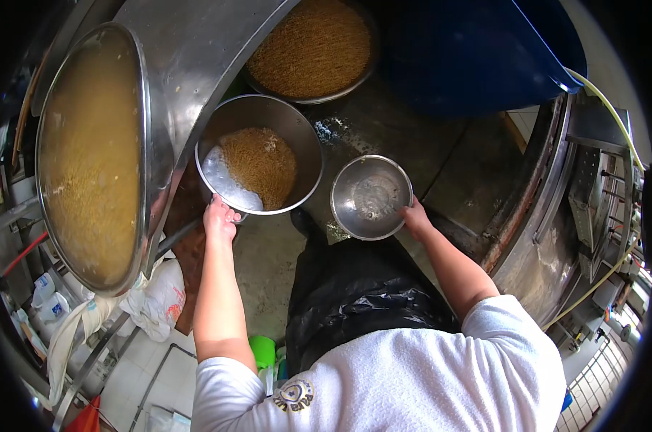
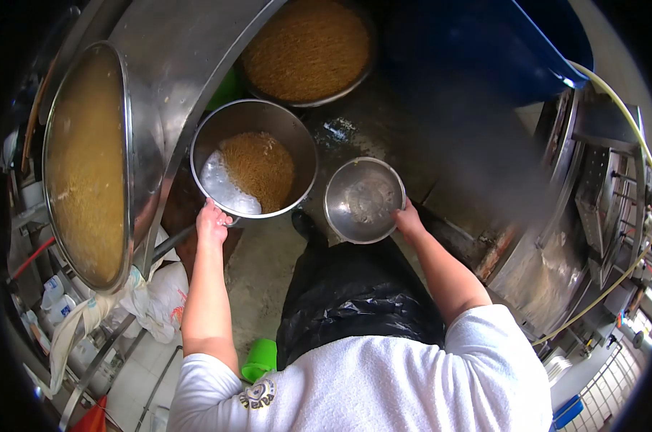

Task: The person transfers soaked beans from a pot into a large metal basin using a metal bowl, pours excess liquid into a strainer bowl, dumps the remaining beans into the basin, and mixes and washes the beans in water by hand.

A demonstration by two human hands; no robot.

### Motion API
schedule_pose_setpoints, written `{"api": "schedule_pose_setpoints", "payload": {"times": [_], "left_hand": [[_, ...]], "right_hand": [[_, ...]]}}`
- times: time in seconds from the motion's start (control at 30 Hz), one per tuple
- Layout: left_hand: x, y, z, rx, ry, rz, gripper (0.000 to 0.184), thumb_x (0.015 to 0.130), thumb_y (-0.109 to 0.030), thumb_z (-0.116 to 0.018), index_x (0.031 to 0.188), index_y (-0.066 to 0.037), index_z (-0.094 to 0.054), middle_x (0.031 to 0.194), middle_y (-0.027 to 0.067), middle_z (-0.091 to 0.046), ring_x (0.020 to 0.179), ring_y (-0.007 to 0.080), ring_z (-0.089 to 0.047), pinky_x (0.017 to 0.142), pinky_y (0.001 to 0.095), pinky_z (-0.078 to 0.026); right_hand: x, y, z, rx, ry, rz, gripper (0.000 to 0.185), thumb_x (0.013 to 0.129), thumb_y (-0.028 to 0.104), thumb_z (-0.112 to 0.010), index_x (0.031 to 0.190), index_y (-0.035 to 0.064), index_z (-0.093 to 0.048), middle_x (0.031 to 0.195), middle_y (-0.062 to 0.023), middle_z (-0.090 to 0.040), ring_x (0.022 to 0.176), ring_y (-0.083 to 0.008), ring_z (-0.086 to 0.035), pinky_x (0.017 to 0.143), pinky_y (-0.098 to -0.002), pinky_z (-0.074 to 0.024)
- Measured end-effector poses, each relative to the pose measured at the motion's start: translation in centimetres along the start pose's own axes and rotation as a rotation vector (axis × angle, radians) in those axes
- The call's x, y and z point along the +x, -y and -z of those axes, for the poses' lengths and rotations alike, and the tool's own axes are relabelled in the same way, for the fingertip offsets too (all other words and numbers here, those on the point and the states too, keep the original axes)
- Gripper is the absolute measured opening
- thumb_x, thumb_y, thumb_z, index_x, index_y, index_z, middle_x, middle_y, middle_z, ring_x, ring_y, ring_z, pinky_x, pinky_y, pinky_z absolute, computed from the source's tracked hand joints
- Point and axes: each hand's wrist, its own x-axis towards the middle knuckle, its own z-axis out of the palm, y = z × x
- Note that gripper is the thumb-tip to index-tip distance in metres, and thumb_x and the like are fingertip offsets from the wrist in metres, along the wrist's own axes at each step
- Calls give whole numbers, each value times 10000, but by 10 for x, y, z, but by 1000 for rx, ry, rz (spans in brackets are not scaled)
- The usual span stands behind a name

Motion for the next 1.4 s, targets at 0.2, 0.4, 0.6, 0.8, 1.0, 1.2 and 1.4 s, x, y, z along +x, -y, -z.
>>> {"api": "schedule_pose_setpoints", "payload": {"times": [0.2,0.4,0.6,0.8,1.0,1.2,1.4], "left_hand": [[-9,-8,-38,-9,13,-14,324,1122,-330,-456,848,-155,-463,628,-43,-302,456,116,-260,496,324,-300],[-51,-11,-49,86,22,6,327,1116,-306,-460,822,-164,-465,610,-53,-308,444,107,-265,476,314,-285],[-154,-26,-37,152,-4,-16,316,1107,-301,-482,822,-166,-468,584,-61,-320,422,94,-278,458,308,-294],[-286,-28,-18,222,-31,-90,271,1082,-276,-547,842,-171,-476,578,-68,-342,404,72,-291,392,290,-274],[-400,-21,32,277,-59,-219,264,1069,-270,-569,848,-150,-489,594,-60,-373,414,66,-301,380,285,-278],[-485,-16,90,356,-89,-346,275,1040,-271,-623,835,-138,-494,625,-58,-410,428,48,-331,359,261,-260],[-559,-28,131,669,-214,-562,287,1006,-247,-661,814,-62,-554,664,0,-512,459,87,-396,396,308,-311]], "right_hand": [[-5,10,4,86,-43,-56,720,839,-50,-532,1542,79,-445,1345,-130,-652,1211,-281,-625,968,-398,-525],[28,-14,15,83,-100,-14,722,851,-50,-518,1554,95,-438,1360,-126,-646,1250,-287,-610,1002,-394,-510],[8,17,14,141,13,-46,765,852,-33,-525,1579,163,-387,1328,-143,-645,1133,-357,-678,751,-478,-626],[-22,29,15,72,187,-103,830,821,-86,-481,1586,199,-329,1353,-178,-601,1140,-422,-662,795,-602,-630],[-85,4,-5,-24,276,38,845,790,-79,-497,1577,195,-361,1306,-167,-625,1101,-407,-672,725,-576,-641],[-199,-16,-28,-13,327,-18,813,790,-70,-475,1553,200,-405,1236,-154,-646,1008,-402,-704,635,-572,-653],[-304,-42,-69,-102,432,-45,733,800,-57,-478,1488,183,-408,1208,-175,-637,914,-427,-728,570,-585,-649]]}}
